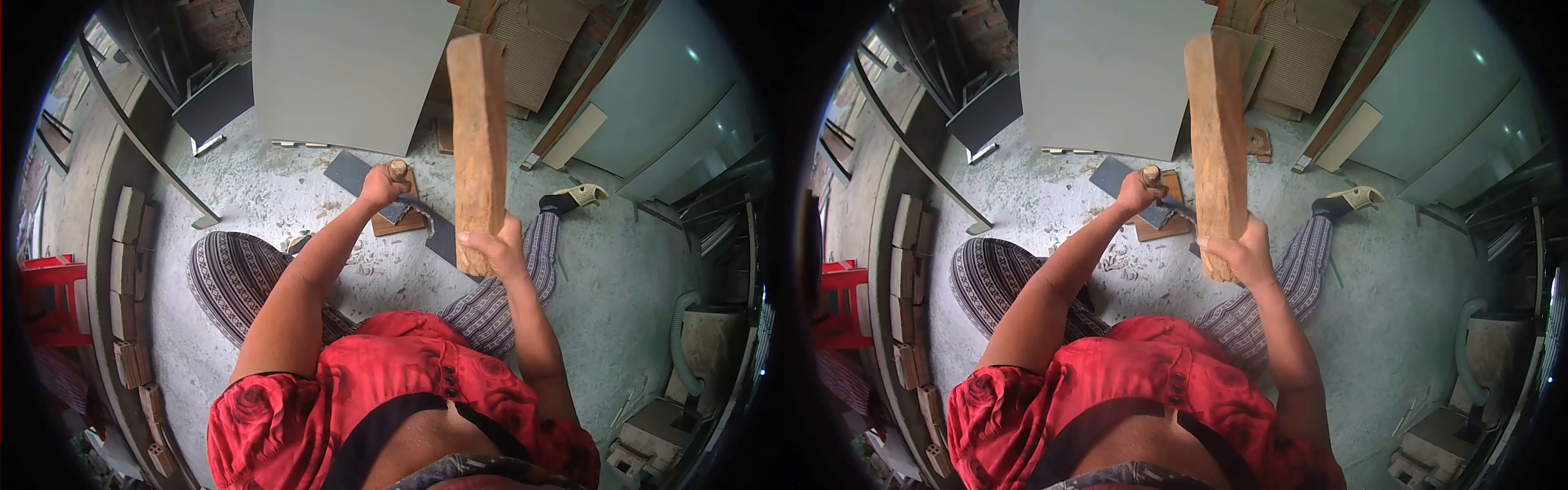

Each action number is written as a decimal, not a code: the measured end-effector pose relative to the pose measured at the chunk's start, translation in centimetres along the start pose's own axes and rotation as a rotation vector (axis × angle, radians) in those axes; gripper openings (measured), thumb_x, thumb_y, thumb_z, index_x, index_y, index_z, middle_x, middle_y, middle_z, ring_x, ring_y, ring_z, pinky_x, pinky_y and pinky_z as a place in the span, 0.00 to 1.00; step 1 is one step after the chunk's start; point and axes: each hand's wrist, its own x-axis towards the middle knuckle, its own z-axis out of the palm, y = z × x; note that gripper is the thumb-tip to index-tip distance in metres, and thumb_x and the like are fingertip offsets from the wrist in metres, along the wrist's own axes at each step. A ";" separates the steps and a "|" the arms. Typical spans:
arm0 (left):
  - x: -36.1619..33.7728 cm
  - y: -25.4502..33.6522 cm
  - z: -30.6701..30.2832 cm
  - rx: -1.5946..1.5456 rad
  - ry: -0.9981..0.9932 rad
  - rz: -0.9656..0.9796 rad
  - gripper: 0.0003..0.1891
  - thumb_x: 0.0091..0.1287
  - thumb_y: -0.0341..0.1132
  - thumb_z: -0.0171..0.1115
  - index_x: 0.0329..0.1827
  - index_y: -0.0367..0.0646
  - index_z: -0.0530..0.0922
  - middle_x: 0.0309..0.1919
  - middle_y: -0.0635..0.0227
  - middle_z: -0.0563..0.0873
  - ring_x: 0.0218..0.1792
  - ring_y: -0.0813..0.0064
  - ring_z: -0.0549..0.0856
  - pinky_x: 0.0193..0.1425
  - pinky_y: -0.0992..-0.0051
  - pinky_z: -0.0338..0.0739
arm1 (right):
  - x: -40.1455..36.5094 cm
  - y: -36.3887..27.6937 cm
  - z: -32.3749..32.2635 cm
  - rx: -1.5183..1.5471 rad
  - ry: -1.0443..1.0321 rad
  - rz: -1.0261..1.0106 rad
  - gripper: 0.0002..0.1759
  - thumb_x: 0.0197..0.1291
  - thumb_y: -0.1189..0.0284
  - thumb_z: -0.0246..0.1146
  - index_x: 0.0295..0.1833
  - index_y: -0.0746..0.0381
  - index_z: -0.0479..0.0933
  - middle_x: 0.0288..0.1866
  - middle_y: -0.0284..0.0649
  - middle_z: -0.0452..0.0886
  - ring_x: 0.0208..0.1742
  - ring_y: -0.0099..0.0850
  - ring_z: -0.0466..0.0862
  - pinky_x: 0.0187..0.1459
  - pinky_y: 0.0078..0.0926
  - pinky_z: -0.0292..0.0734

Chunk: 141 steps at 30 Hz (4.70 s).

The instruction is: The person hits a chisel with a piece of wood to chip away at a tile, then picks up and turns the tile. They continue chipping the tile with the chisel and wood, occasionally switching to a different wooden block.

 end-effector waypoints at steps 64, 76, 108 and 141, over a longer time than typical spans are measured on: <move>-1.7 1.7 0.6 0.014 0.070 0.137 0.18 0.39 0.36 0.67 0.36 0.44 0.78 0.33 0.56 0.84 0.39 0.53 0.82 0.45 0.63 0.77 | -2.2 1.5 1.3 0.065 0.211 -0.156 0.16 0.45 0.74 0.65 0.40 0.71 0.75 0.34 0.38 0.79 0.32 0.27 0.79 0.38 0.24 0.75; -1.5 0.8 0.9 -0.060 0.075 0.132 0.18 0.39 0.36 0.67 0.36 0.44 0.78 0.32 0.56 0.84 0.38 0.52 0.82 0.44 0.63 0.76 | -1.9 9.7 1.3 -0.109 -0.037 0.259 0.18 0.39 0.76 0.66 0.39 0.71 0.76 0.30 0.37 0.79 0.29 0.28 0.80 0.34 0.24 0.75; -5.1 11.7 -19.8 0.017 -0.047 0.049 0.11 0.52 0.32 0.72 0.33 0.42 0.77 0.24 0.73 0.79 0.22 0.82 0.77 0.22 0.79 0.72 | -12.0 8.6 -6.4 0.449 -0.817 0.725 0.24 0.43 0.80 0.61 0.50 0.68 0.70 0.46 0.40 0.77 0.46 0.25 0.79 0.46 0.18 0.74; -3.2 11.4 -17.6 0.148 0.002 0.096 0.19 0.45 0.37 0.76 0.37 0.41 0.79 0.31 0.69 0.83 0.34 0.75 0.81 0.42 0.74 0.76 | -4.8 12.4 -2.7 0.175 -0.879 0.709 0.27 0.58 0.73 0.62 0.65 0.63 0.68 0.57 0.39 0.77 0.51 0.24 0.78 0.52 0.20 0.73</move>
